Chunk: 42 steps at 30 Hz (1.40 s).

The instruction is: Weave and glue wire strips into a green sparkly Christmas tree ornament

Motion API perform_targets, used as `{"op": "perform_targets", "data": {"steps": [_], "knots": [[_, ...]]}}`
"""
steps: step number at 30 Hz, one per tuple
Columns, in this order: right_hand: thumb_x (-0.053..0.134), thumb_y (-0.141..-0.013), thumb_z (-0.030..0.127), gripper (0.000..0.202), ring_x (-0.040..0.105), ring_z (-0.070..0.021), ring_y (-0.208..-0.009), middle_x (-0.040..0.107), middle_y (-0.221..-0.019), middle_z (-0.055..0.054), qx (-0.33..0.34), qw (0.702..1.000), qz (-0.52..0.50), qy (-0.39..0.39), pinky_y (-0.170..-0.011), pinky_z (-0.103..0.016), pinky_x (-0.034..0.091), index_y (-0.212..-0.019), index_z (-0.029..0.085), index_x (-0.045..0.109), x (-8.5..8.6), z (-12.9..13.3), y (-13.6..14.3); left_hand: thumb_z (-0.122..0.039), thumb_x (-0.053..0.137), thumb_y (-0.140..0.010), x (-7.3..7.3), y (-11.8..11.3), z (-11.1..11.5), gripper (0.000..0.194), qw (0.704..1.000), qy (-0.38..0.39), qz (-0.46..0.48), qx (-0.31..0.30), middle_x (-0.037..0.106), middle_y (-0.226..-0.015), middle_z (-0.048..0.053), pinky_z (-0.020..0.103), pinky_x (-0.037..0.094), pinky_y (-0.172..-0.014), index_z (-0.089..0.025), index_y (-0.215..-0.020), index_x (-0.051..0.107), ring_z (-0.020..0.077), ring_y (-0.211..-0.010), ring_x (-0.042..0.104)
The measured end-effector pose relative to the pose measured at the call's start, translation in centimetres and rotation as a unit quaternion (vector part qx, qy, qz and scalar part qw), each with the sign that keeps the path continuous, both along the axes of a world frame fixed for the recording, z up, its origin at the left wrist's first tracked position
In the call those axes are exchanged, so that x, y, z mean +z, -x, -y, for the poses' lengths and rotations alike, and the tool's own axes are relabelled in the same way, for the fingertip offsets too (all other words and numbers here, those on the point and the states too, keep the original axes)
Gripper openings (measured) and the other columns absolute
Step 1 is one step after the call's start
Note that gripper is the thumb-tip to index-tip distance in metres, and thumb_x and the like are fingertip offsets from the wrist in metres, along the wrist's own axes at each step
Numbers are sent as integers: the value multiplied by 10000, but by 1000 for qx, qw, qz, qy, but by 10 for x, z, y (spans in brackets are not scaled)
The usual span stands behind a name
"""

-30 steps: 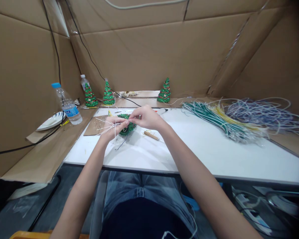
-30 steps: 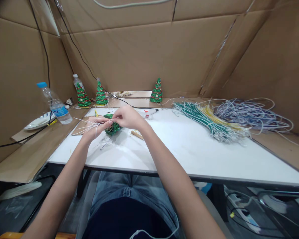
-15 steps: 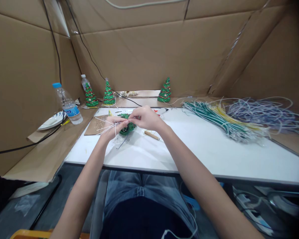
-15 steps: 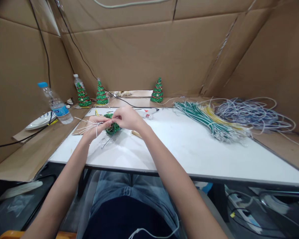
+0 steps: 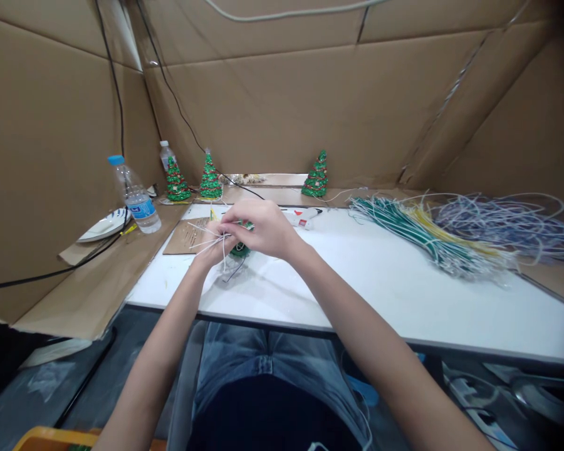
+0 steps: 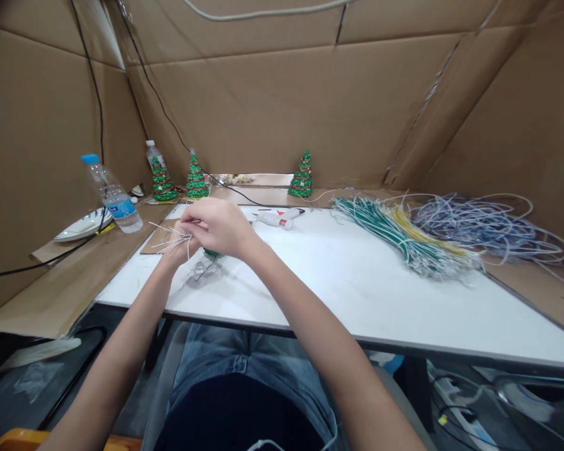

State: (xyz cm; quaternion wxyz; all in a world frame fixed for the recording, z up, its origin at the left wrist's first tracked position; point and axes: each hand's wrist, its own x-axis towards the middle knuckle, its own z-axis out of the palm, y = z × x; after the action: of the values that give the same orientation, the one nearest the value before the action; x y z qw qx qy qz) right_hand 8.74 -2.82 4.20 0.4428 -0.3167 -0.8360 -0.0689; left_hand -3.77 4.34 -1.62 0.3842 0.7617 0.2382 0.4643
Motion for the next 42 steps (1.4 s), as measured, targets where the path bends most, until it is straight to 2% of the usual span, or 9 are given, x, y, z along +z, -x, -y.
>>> {"op": "perform_targets", "data": {"steps": [3,5,12,16,22,30,34,38,42], "knots": [[584,-801,145,96,545,-139,-696,650,-723,-18,-68,997,19,30,-662,-253,379,-723,164,636,1,-1,-9,-448,718,-647,1,2,2,370,1000,-11,-6,4,500,-475,-15,235,372,-501,-135,-496,592,117,-525,463],[607,-783,154,93,529,-143,-688,633,-697,-17,-99,994,30,40,-648,-253,364,-695,164,638,-1,-2,-18,-469,691,-666,2,3,4,378,1000,-22,-10,3,520,-485,-7,232,370,-501,-128,-517,622,116,-526,468],[624,-749,132,85,546,-162,-720,637,-692,-39,-149,985,45,71,-633,-257,361,-678,149,669,-11,-6,-33,-484,655,-702,4,3,10,379,998,-55,-27,23,614,-541,29,233,398,-501,-119,-612,706,134,-535,519],[625,-743,130,84,542,-152,-679,640,-666,-41,-125,989,16,78,-611,-254,370,-677,135,677,-12,-7,-37,-462,663,-706,2,2,8,353,998,-54,-25,19,659,-579,43,240,425,-520,-119,-664,737,145,-553,553],[645,-760,260,164,481,-111,-567,614,-602,-19,-40,990,-1,137,-562,-240,371,-643,148,674,-8,3,-44,-474,699,-661,0,2,6,347,998,-47,-13,27,674,-594,49,250,438,-526,-129,-671,741,159,-573,569],[643,-745,206,134,495,-100,-547,628,-593,-15,-33,983,20,181,-545,-227,382,-626,147,658,-13,16,-41,-409,681,-697,2,1,8,272,997,-60,-11,35,689,-619,55,260,457,-554,-145,-654,735,173,-610,596],[631,-769,211,140,520,-95,-540,649,-609,-11,15,980,-12,200,-534,-215,408,-648,150,666,-12,25,-32,-408,695,-681,2,1,7,265,998,-49,5,36,699,-626,54,269,474,-578,-148,-645,731,178,-619,609],[614,-805,199,128,571,-105,-573,678,-653,-12,32,986,-36,163,-543,-215,433,-701,158,675,-9,36,-14,-424,671,-700,1,1,7,299,999,-34,13,2,683,-612,50,271,471,-563,-136,-641,721,181,-621,607],[555,-856,175,167,596,-139,-657,696,-744,-41,-49,995,81,19,-605,-260,438,-728,161,661,-13,50,13,-329,666,-722,0,1,7,223,1000,-24,8,12,666,-618,51,275,471,-567,-124,-643,704,178,-630,596]]}}
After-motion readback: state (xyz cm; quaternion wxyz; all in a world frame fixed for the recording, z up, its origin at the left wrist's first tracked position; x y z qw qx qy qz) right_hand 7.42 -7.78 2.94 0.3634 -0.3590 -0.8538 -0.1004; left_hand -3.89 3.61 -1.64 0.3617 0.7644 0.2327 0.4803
